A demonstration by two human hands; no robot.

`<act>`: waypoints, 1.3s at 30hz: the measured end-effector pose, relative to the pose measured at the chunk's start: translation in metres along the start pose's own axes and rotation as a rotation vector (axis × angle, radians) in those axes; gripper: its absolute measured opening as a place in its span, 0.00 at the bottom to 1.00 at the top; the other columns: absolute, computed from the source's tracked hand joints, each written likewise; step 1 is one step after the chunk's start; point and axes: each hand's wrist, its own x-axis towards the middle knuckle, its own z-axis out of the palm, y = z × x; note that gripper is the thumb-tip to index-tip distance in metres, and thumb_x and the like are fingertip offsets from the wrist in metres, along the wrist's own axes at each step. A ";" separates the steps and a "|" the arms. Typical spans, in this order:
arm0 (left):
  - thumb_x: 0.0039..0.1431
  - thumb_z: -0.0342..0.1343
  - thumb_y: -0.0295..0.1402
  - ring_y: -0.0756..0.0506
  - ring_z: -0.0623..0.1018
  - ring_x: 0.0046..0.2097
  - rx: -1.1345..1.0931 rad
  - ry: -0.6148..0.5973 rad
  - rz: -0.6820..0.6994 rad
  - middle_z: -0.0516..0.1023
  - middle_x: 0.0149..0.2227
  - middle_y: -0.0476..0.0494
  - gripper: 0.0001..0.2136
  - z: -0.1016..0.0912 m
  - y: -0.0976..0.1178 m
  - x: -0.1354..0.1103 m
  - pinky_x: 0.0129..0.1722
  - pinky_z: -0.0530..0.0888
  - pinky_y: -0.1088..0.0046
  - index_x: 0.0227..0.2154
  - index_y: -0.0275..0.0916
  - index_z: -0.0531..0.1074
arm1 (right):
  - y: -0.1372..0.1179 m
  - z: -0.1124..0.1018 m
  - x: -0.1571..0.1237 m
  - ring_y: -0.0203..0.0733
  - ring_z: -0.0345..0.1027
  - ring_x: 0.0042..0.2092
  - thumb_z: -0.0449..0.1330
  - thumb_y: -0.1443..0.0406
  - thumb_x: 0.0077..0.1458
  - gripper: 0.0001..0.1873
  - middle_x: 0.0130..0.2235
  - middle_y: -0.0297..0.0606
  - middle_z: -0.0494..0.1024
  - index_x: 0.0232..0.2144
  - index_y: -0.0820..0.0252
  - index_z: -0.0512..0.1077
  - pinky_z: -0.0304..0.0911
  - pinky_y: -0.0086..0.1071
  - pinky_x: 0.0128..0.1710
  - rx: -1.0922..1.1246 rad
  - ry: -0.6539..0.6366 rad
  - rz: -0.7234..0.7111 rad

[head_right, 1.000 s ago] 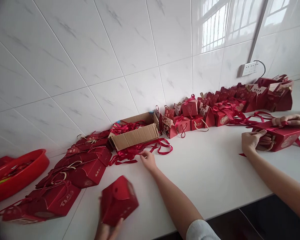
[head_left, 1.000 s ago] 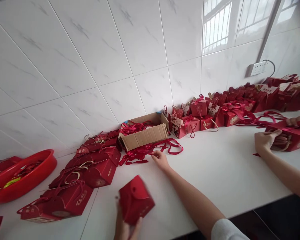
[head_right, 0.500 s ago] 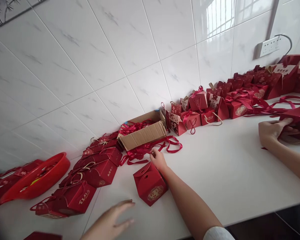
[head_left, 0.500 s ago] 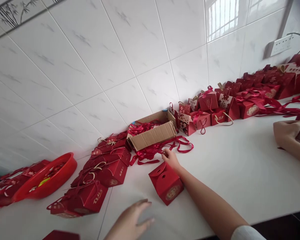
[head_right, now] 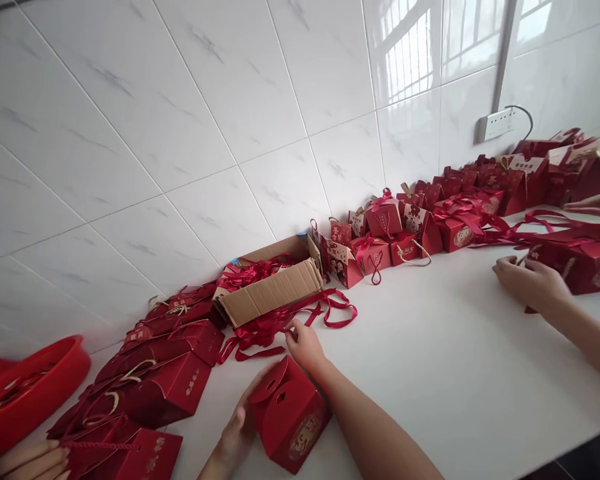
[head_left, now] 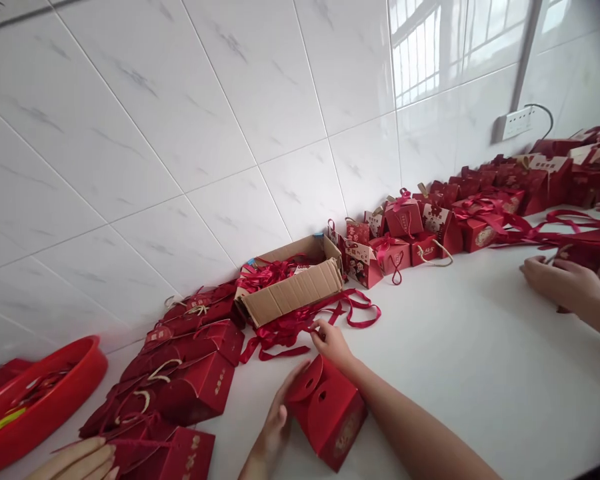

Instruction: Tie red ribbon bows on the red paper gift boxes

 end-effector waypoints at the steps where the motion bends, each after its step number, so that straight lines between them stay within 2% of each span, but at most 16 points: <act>1: 0.45 0.52 0.60 0.32 0.65 0.60 0.048 -0.071 -0.013 0.75 0.51 0.47 0.26 0.000 0.004 -0.002 0.56 0.68 0.56 0.47 0.58 0.72 | 0.000 0.000 0.000 0.35 0.56 0.22 0.51 0.67 0.50 0.08 0.19 0.26 0.61 0.34 0.58 0.67 0.48 0.27 0.25 0.005 -0.002 0.003; 3: 0.37 0.57 0.62 0.31 0.66 0.59 0.102 -0.153 -0.047 0.75 0.49 0.51 0.30 0.003 0.011 -0.003 0.54 0.70 0.53 0.47 0.64 0.70 | -0.001 0.001 -0.001 0.35 0.55 0.21 0.52 0.67 0.49 0.09 0.18 0.24 0.59 0.36 0.58 0.66 0.46 0.27 0.24 0.026 -0.008 0.009; 5: 0.30 0.58 0.64 0.29 0.67 0.58 0.090 -0.149 -0.070 0.75 0.50 0.53 0.36 0.008 0.017 -0.001 0.53 0.71 0.52 0.49 0.65 0.68 | -0.001 0.002 -0.002 0.35 0.54 0.21 0.53 0.67 0.49 0.11 0.17 0.23 0.59 0.37 0.57 0.64 0.45 0.27 0.24 0.062 -0.007 0.022; 7: 0.32 0.58 0.62 0.30 0.67 0.58 0.081 -0.126 -0.072 0.74 0.51 0.52 0.35 0.013 0.022 0.001 0.53 0.71 0.53 0.50 0.65 0.67 | 0.000 0.002 -0.002 0.35 0.53 0.21 0.53 0.67 0.48 0.10 0.17 0.23 0.60 0.37 0.57 0.62 0.44 0.27 0.23 0.113 0.006 0.043; 9: 0.39 0.57 0.58 0.31 0.68 0.58 0.076 -0.073 -0.064 0.75 0.49 0.52 0.29 0.015 0.027 0.001 0.53 0.71 0.53 0.49 0.63 0.69 | 0.000 0.003 -0.002 0.35 0.54 0.21 0.54 0.66 0.48 0.09 0.19 0.23 0.61 0.34 0.56 0.59 0.46 0.27 0.24 0.179 0.024 0.072; 13: 0.48 0.55 0.49 0.32 0.70 0.56 0.090 0.110 -0.055 0.77 0.48 0.50 0.22 0.013 0.034 0.002 0.54 0.71 0.54 0.48 0.57 0.71 | -0.003 0.000 -0.002 0.34 0.58 0.23 0.56 0.64 0.44 0.10 0.21 0.24 0.63 0.28 0.55 0.56 0.53 0.27 0.25 0.324 0.030 0.134; 17: 0.52 0.56 0.43 0.33 0.72 0.54 0.068 0.338 -0.013 0.78 0.47 0.49 0.19 0.004 0.026 0.006 0.55 0.70 0.56 0.47 0.50 0.73 | -0.019 -0.011 0.004 0.33 0.60 0.22 0.58 0.62 0.43 0.10 0.23 0.28 0.69 0.27 0.58 0.61 0.55 0.27 0.23 0.464 0.035 0.197; 21: 0.53 0.57 0.43 0.35 0.68 0.57 0.066 0.498 0.075 0.70 0.55 0.38 0.26 -0.004 0.004 0.011 0.56 0.68 0.57 0.55 0.41 0.65 | -0.056 -0.042 0.026 0.35 0.66 0.24 0.58 0.60 0.46 0.10 0.28 0.33 0.74 0.31 0.59 0.64 0.61 0.29 0.25 0.586 0.108 0.196; 23: 0.54 0.57 0.43 0.35 0.65 0.60 0.137 0.522 0.106 0.64 0.59 0.35 0.30 -0.006 -0.006 0.011 0.58 0.65 0.57 0.58 0.39 0.59 | -0.085 -0.064 0.035 0.39 0.72 0.32 0.57 0.62 0.46 0.12 0.35 0.37 0.77 0.35 0.58 0.67 0.66 0.33 0.31 0.662 0.134 0.128; 26: 0.54 0.57 0.44 0.37 0.65 0.59 0.210 0.544 0.102 0.62 0.58 0.37 0.34 -0.005 -0.014 0.008 0.56 0.66 0.59 0.61 0.44 0.53 | -0.131 -0.095 0.035 0.44 0.73 0.44 0.59 0.67 0.48 0.15 0.46 0.40 0.76 0.41 0.56 0.71 0.68 0.39 0.43 0.812 0.196 -0.159; 28: 0.54 0.57 0.44 0.39 0.69 0.54 0.237 0.556 0.092 0.64 0.54 0.37 0.35 -0.004 -0.016 0.005 0.51 0.69 0.60 0.62 0.45 0.50 | -0.157 -0.108 0.024 0.42 0.73 0.44 0.60 0.68 0.51 0.14 0.46 0.38 0.77 0.42 0.53 0.71 0.68 0.39 0.45 0.704 0.274 -0.314; 30: 0.53 0.56 0.46 0.39 0.70 0.50 0.328 0.567 0.138 0.65 0.50 0.38 0.35 -0.004 -0.012 0.004 0.48 0.70 0.59 0.62 0.45 0.50 | -0.174 -0.114 0.011 0.43 0.74 0.41 0.61 0.68 0.53 0.10 0.42 0.37 0.78 0.39 0.53 0.72 0.70 0.38 0.40 0.578 0.311 -0.416; 32: 0.53 0.54 0.49 0.38 0.69 0.51 0.450 0.614 0.243 0.65 0.49 0.37 0.32 -0.005 0.004 0.006 0.48 0.69 0.57 0.59 0.43 0.54 | -0.186 -0.115 0.000 0.43 0.74 0.39 0.61 0.66 0.55 0.07 0.38 0.38 0.78 0.38 0.55 0.72 0.70 0.36 0.35 0.444 0.322 -0.446; 35: 0.61 0.45 0.46 0.40 0.68 0.52 0.493 0.721 0.327 0.66 0.51 0.38 0.19 -0.008 0.055 0.014 0.51 0.67 0.58 0.50 0.42 0.62 | -0.193 -0.111 -0.007 0.39 0.68 0.30 0.59 0.60 0.57 0.09 0.28 0.37 0.73 0.30 0.59 0.71 0.64 0.30 0.27 0.147 0.249 -0.360; 36: 0.61 0.47 0.44 0.41 0.69 0.51 0.530 0.678 0.279 0.69 0.48 0.39 0.16 -0.010 0.077 0.016 0.51 0.67 0.60 0.47 0.42 0.65 | -0.194 -0.110 -0.007 0.35 0.63 0.26 0.57 0.58 0.57 0.13 0.23 0.35 0.69 0.25 0.60 0.69 0.60 0.28 0.23 0.047 0.173 -0.313; 39: 0.59 0.51 0.43 0.41 0.73 0.49 0.674 0.330 0.088 0.74 0.46 0.42 0.15 -0.017 0.136 0.009 0.49 0.71 0.64 0.46 0.45 0.69 | -0.191 -0.106 -0.004 0.29 0.44 0.21 0.52 0.53 0.60 0.24 0.18 0.28 0.52 0.17 0.59 0.54 0.43 0.27 0.18 -0.164 -0.159 -0.168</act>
